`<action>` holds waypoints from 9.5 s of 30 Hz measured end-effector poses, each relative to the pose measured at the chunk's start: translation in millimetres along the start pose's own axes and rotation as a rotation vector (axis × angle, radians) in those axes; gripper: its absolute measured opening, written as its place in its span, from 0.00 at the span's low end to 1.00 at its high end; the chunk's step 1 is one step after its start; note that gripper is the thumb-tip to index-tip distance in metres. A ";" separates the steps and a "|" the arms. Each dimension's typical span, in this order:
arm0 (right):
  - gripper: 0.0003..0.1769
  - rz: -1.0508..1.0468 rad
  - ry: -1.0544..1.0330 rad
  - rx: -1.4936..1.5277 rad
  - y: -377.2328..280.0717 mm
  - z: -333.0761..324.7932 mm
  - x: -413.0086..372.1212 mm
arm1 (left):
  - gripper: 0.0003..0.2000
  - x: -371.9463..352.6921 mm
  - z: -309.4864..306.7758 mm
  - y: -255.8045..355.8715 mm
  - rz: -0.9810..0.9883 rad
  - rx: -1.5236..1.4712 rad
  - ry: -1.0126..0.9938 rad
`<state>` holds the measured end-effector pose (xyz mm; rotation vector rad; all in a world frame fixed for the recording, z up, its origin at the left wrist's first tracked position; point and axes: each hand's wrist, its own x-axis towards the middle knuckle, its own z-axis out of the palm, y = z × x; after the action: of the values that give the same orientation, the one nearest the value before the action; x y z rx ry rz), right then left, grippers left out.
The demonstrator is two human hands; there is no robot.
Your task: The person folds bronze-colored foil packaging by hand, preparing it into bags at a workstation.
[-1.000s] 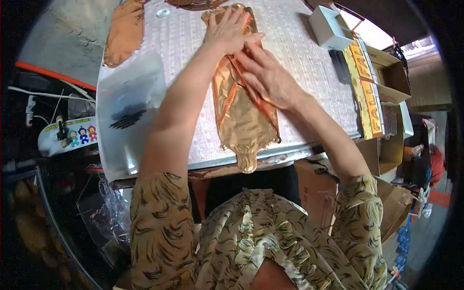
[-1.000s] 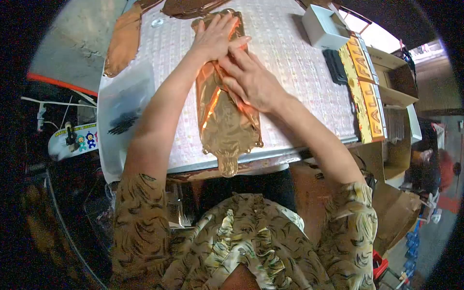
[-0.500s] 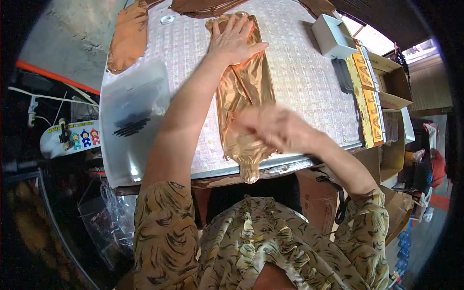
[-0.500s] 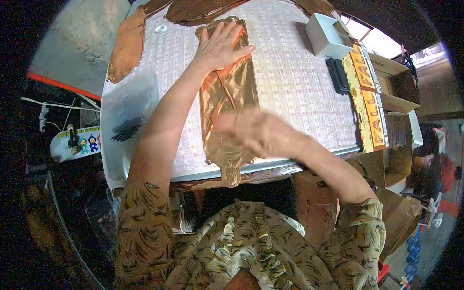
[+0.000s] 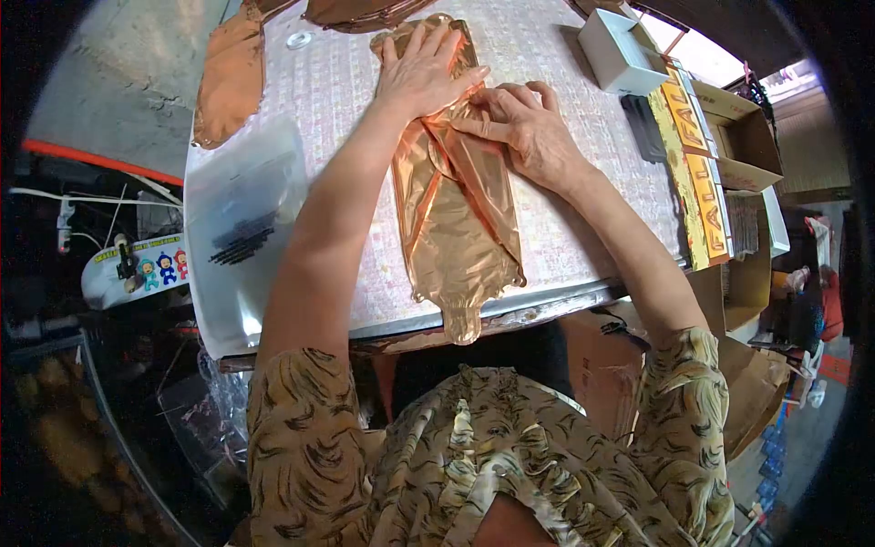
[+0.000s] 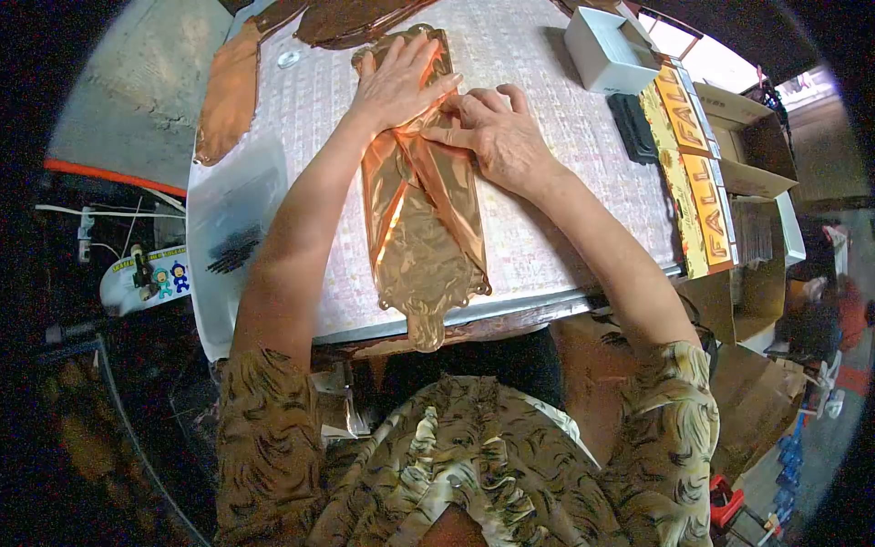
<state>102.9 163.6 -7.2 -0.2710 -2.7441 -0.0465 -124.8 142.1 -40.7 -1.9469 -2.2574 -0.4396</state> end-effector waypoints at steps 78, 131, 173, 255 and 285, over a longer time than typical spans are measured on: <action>0.14 0.352 0.107 0.509 7.2 1.8 -8.3 | 0.28 -116.5 -88.5 -6.6 -0.228 -0.964 -0.236; 0.14 0.562 0.173 0.553 -7.9 19.3 0.1 | 0.13 -144.3 -71.6 -5.8 -0.267 -0.678 0.120; 0.24 0.817 0.209 0.639 33.4 36.8 95.9 | 0.14 -145.4 -85.1 -7.5 -0.271 -0.684 0.015; 0.31 0.273 -0.037 0.257 126.9 80.1 111.8 | 0.34 -141.7 -70.2 4.0 -0.041 0.041 -0.036; 0.09 0.569 0.138 1.145 41.8 -75.5 84.6 | 0.32 -149.5 -85.4 3.2 -0.125 -0.661 0.518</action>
<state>62.0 214.9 94.3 -0.6285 -2.0271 1.4883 -105.5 -24.6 -1.6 -1.6208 -2.0264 -1.6586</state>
